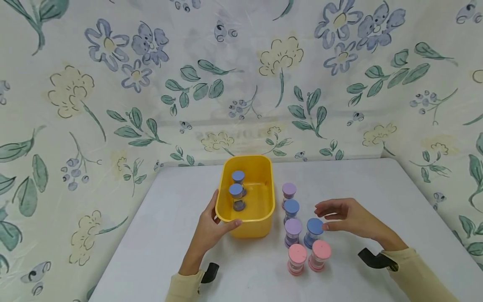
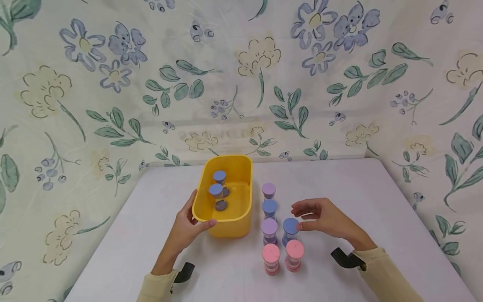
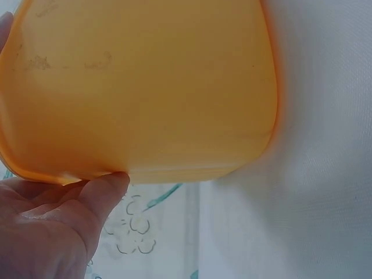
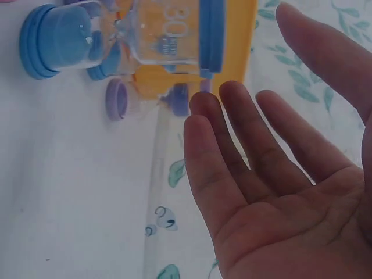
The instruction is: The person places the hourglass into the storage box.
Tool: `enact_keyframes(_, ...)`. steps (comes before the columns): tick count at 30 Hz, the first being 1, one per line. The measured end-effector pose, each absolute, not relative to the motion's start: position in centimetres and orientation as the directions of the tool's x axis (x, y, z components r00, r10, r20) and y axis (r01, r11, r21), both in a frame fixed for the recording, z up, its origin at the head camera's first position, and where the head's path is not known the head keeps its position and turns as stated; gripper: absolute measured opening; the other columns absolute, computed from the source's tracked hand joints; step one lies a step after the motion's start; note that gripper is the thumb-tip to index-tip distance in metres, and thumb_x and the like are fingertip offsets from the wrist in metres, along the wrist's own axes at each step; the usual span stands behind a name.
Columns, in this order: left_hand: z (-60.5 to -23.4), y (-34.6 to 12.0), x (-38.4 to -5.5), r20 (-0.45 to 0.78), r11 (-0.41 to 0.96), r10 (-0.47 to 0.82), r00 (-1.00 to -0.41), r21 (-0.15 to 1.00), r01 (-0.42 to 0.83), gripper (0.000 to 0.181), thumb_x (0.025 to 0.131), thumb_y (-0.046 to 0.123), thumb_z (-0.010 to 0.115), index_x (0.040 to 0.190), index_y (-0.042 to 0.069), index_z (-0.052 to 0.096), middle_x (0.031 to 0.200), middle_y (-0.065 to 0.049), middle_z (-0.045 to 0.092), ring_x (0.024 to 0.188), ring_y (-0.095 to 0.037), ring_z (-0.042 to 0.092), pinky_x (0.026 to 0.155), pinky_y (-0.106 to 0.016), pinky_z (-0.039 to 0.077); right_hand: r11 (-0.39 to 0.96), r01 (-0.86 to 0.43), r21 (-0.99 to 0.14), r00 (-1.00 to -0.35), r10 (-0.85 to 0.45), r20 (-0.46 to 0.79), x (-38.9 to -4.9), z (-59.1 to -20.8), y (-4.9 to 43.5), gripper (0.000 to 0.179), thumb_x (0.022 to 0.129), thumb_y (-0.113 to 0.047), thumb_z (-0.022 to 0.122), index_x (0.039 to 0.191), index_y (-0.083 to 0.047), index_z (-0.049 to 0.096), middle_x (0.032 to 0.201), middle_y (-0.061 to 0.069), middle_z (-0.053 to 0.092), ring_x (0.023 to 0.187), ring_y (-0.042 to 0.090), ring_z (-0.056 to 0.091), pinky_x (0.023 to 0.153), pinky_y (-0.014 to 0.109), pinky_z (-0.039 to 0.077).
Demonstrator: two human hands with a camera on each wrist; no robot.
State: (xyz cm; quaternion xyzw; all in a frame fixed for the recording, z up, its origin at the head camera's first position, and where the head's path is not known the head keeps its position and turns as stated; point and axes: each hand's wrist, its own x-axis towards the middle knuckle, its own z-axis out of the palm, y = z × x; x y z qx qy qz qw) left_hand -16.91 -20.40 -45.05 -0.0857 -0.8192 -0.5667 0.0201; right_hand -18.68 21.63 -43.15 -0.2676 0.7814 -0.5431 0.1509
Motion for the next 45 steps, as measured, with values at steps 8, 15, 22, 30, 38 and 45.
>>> enact_keyframes(8, -45.0, -20.4, -16.7, 0.136, 0.339, 0.117, -0.984, 0.926, 0.168, 0.109, 0.086, 0.021, 0.085, 0.168, 0.017, 0.013, 0.172, -0.007, 0.028, 0.15, -0.038, 0.044, 0.117, -0.051, 0.045, 0.264, -0.266, -0.927, -0.781, -0.623, 0.047, -18.8, -44.6, 21.4, 0.055, 0.089, -0.011, 0.08, 0.134, 0.014, 0.059, 0.134, 0.036, 0.063, 0.112, -0.005, 0.067, 0.1, 0.023, 0.059)
enact_keyframes(15, -45.1, -20.5, -16.7, 0.126, 0.348, 0.113, -0.986, 0.924, 0.158, 0.109, 0.086, 0.026, 0.085, 0.168, 0.017, 0.013, 0.172, -0.008, 0.027, 0.15, -0.038, 0.044, 0.118, -0.05, 0.044, 0.307, -0.285, -0.908, -0.777, -0.629, 0.032, -18.7, -45.0, 20.9, 0.054, 0.09, -0.015, 0.081, 0.132, 0.011, 0.062, 0.132, 0.029, 0.066, 0.111, -0.008, 0.065, 0.101, 0.035, 0.061)
enact_keyframes(22, -45.0, -20.4, -16.7, 0.127, 0.355, 0.11, -0.986, 0.921, 0.158, 0.106, 0.088, 0.021, 0.083, 0.168, 0.017, 0.013, 0.172, -0.009, 0.026, 0.15, -0.039, 0.043, 0.118, -0.051, 0.044, 0.336, -0.273, -0.902, -0.784, -0.621, 0.007, -18.6, -44.9, 20.8, 0.049, 0.089, -0.016, 0.081, 0.131, 0.006, 0.066, 0.131, 0.027, 0.067, 0.11, -0.007, 0.065, 0.1, 0.033, 0.061)
enact_keyframes(30, -45.0, -20.5, -16.7, 0.139, 0.352, 0.108, -0.984, 0.921, 0.168, 0.109, 0.086, 0.026, 0.086, 0.168, 0.016, 0.014, 0.172, -0.009, 0.028, 0.149, -0.039, 0.044, 0.117, -0.05, 0.045, 0.333, -0.273, -0.902, -0.786, -0.618, 0.01, -18.6, -45.0, 20.8, 0.048, 0.089, -0.016, 0.081, 0.13, 0.005, 0.066, 0.13, 0.025, 0.067, 0.109, -0.007, 0.065, 0.099, 0.031, 0.062)
enact_keyframes(38, -45.2, -20.5, -16.8, 0.117, 0.349, 0.107, -0.987, 0.925, 0.147, 0.11, 0.086, 0.028, 0.086, 0.168, 0.019, 0.013, 0.172, -0.006, 0.028, 0.15, -0.037, 0.044, 0.118, -0.05, 0.044, 0.328, -0.287, -0.9, -0.802, -0.597, 0.038, -18.7, -44.7, 21.2, 0.045, 0.089, -0.014, 0.082, 0.127, 0.004, 0.067, 0.128, 0.025, 0.068, 0.109, -0.005, 0.065, 0.097, 0.026, 0.062)
enact_keyframes(45, -45.1, -20.5, -16.9, 0.13, 0.34, 0.124, -0.984, 0.926, 0.165, 0.108, 0.087, 0.022, 0.085, 0.168, 0.018, 0.013, 0.173, -0.006, 0.026, 0.151, -0.037, 0.043, 0.118, -0.052, 0.044, 0.313, -0.268, -0.911, -0.834, -0.548, 0.057, -18.7, -43.2, 21.9, 0.045, 0.088, -0.012, 0.081, 0.128, 0.004, 0.067, 0.129, 0.026, 0.066, 0.109, -0.003, 0.067, 0.092, 0.018, 0.061)
